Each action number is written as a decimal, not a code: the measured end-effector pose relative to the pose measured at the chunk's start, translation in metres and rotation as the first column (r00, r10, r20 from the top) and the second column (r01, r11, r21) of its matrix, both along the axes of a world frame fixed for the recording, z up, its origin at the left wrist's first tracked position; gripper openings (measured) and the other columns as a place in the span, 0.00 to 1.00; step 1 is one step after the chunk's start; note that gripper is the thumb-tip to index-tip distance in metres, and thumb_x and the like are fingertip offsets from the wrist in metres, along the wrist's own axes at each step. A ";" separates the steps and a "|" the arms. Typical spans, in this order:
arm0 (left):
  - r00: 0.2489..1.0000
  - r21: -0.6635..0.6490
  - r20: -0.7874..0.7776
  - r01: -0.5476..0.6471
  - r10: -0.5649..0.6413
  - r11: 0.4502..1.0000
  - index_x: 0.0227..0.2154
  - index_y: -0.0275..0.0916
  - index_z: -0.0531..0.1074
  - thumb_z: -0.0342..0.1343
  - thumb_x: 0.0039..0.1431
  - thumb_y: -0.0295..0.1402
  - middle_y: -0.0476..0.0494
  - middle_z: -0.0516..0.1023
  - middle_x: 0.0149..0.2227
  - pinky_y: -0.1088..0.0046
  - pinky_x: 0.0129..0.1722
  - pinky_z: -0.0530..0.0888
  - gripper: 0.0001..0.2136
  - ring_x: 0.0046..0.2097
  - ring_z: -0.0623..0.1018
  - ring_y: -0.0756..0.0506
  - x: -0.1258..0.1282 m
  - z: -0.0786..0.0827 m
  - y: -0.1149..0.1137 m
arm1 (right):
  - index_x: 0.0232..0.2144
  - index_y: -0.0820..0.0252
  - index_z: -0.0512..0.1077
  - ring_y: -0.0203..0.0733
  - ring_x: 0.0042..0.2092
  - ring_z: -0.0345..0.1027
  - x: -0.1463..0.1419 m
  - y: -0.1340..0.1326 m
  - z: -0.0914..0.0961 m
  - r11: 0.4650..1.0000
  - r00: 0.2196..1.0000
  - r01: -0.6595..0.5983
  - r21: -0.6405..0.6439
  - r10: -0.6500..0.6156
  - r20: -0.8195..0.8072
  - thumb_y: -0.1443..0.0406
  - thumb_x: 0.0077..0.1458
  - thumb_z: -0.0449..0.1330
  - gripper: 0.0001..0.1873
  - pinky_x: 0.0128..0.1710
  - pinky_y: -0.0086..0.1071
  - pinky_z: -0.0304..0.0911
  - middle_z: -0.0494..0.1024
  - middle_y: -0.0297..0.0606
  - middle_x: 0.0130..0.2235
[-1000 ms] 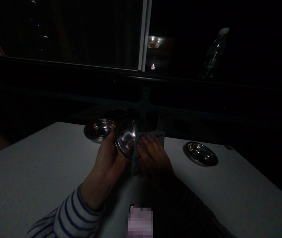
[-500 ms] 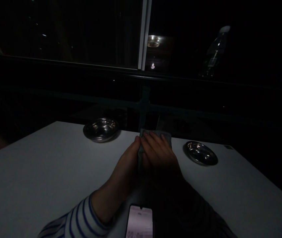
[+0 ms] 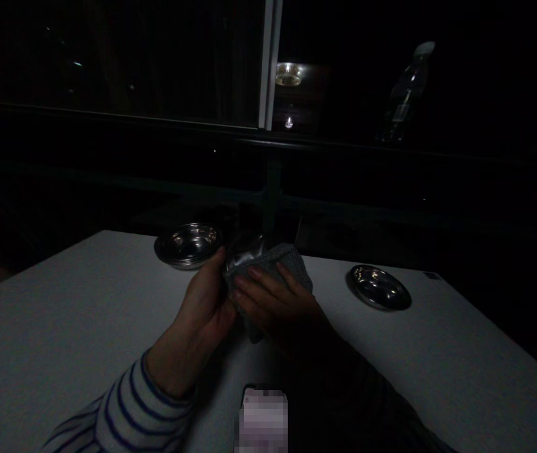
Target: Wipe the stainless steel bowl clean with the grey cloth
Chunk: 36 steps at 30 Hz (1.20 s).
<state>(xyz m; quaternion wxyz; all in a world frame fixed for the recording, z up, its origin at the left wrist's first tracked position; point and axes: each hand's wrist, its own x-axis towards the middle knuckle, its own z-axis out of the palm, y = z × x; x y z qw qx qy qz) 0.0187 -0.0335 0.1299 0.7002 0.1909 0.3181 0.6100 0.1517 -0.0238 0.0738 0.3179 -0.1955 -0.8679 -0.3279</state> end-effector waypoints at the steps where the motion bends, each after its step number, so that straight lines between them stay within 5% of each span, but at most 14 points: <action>1: 0.999 -0.012 -0.007 -0.038 0.038 0.999 0.27 0.35 0.70 0.40 0.61 0.29 0.47 0.75 0.19 0.80 0.18 0.68 0.14 0.19 0.72 0.52 -0.002 0.000 0.001 | 0.49 0.60 0.66 0.39 0.58 0.53 0.000 0.001 0.000 1.000 1.000 -0.004 0.017 0.004 -0.001 0.67 0.60 0.46 0.17 0.59 0.44 0.49 0.68 0.33 0.54; 7: 0.977 0.007 0.147 -0.160 0.157 0.987 0.33 0.33 0.71 0.41 0.59 0.24 0.48 0.76 0.22 0.81 0.29 0.73 0.12 0.24 0.75 0.53 -0.009 0.001 0.007 | 0.47 0.58 0.68 0.40 0.59 0.52 0.008 0.004 0.003 0.997 0.998 -0.018 0.072 0.021 -0.052 0.69 0.59 0.47 0.15 0.59 0.45 0.48 0.69 0.32 0.53; 13: 0.971 0.051 0.173 -0.174 0.163 0.983 0.36 0.32 0.71 0.36 0.61 0.27 0.44 0.78 0.25 0.74 0.35 0.74 0.17 0.29 0.78 0.49 -0.005 0.009 0.005 | 0.52 0.59 0.62 0.50 0.63 0.39 0.024 0.012 0.003 1.000 0.990 -0.007 0.007 0.008 -0.141 0.70 0.57 0.51 0.19 0.55 0.49 0.56 0.65 0.43 0.55; 18: 0.987 0.069 0.082 -0.146 0.141 0.987 0.34 0.33 0.72 0.40 0.59 0.28 0.44 0.78 0.26 0.75 0.36 0.73 0.14 0.32 0.78 0.47 -0.006 0.007 0.005 | 0.57 0.66 0.53 0.53 0.64 0.34 0.029 0.012 0.009 0.993 0.964 -0.032 -0.115 0.000 -0.265 0.70 0.57 0.48 0.25 0.55 0.54 0.53 0.51 0.54 0.61; 21: 0.987 0.087 0.017 -0.162 0.162 0.983 0.30 0.35 0.72 0.45 0.58 0.28 0.47 0.77 0.23 0.78 0.30 0.73 0.10 0.27 0.76 0.50 -0.007 0.004 0.006 | 0.60 0.67 0.47 0.48 0.64 0.37 0.034 0.009 0.017 0.969 0.943 -0.072 -0.236 -0.011 -0.331 0.71 0.58 0.44 0.27 0.58 0.49 0.51 0.48 0.54 0.62; 29: 0.941 0.074 -0.302 -0.133 0.150 0.988 0.30 0.36 0.75 0.56 0.51 0.38 0.46 0.79 0.28 0.76 0.29 0.72 0.10 0.29 0.77 0.49 -0.001 -0.005 -0.002 | 0.58 0.66 0.54 0.36 0.61 0.48 0.042 0.008 0.027 0.870 0.902 -0.171 -0.462 -0.051 -0.429 0.68 0.60 0.44 0.24 0.59 0.38 0.52 0.60 0.45 0.59; 36: 0.877 0.167 -0.473 -0.006 0.086 0.986 0.33 0.38 0.76 0.57 0.48 0.43 0.48 0.79 0.29 0.77 0.29 0.69 0.14 0.31 0.76 0.48 0.002 -0.016 -0.004 | 0.52 0.71 0.63 0.41 0.60 0.50 0.033 0.007 0.024 0.905 0.948 -0.137 -0.402 0.003 -0.318 0.68 0.59 0.45 0.20 0.58 0.41 0.52 0.64 0.49 0.56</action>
